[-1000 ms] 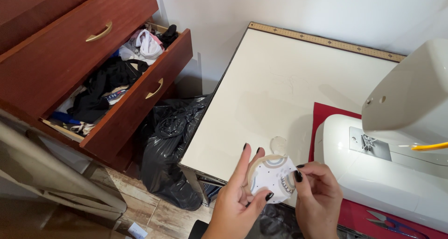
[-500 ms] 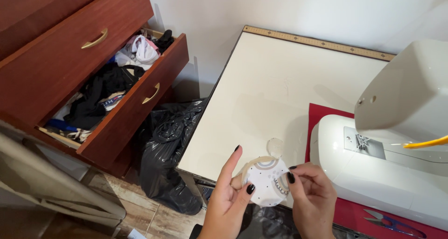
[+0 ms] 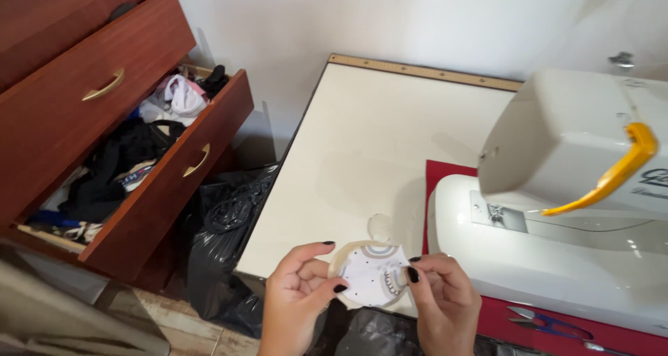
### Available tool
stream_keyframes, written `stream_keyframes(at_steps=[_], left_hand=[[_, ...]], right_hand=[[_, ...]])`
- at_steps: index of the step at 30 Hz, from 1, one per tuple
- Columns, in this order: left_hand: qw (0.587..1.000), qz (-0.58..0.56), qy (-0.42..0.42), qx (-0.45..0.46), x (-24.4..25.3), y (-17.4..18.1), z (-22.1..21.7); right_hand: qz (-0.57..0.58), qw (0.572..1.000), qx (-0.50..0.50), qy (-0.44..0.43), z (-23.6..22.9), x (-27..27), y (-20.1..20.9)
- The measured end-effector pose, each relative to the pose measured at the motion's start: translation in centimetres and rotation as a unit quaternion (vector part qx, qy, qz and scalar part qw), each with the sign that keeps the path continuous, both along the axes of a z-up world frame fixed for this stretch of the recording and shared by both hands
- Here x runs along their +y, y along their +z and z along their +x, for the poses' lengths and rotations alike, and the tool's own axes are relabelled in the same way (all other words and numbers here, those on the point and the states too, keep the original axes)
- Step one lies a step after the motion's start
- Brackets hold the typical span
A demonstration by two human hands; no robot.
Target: Sewing small fabric components and trimming threads using a sewing machine and snips
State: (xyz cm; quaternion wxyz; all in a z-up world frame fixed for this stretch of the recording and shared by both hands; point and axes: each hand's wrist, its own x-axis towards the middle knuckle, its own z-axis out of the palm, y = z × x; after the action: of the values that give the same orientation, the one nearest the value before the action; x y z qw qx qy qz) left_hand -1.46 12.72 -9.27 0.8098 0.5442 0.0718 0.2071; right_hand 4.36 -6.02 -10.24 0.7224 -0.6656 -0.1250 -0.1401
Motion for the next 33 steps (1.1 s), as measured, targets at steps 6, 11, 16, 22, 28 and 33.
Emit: stream_keyframes(at_steps=[6,11,16,22,28,33], left_hand=[[0.992,0.040,0.069,0.094,3.1,1.5,3.6],[0.880,0.425,0.213,-0.014,4.5,1.0,5.4],[0.924,0.350,-0.038,-0.153,-2.1,6.3,2.8],[0.843,0.437,-0.128,-0.285,-6.1,9.2,1.9],[0.781,0.503,-0.115,-0.354,-8.4,10.5,1.7],[0.771,0.516,-0.103,-0.359,-9.1,11.7,0.7]], right_hand=[[0.056,0.995,0.013,-0.078,0.9,-1.5,0.4],[0.074,0.997,-0.028,-0.004,1.5,-4.5,0.9],[-0.042,0.994,-0.104,0.010,0.9,-7.7,3.1],[-0.206,0.947,-0.247,-0.016,-0.9,-10.5,6.7],[-0.222,0.908,-0.354,0.033,-1.3,-13.1,7.3],[-0.249,0.885,-0.386,0.071,-0.6,-14.8,7.1]])
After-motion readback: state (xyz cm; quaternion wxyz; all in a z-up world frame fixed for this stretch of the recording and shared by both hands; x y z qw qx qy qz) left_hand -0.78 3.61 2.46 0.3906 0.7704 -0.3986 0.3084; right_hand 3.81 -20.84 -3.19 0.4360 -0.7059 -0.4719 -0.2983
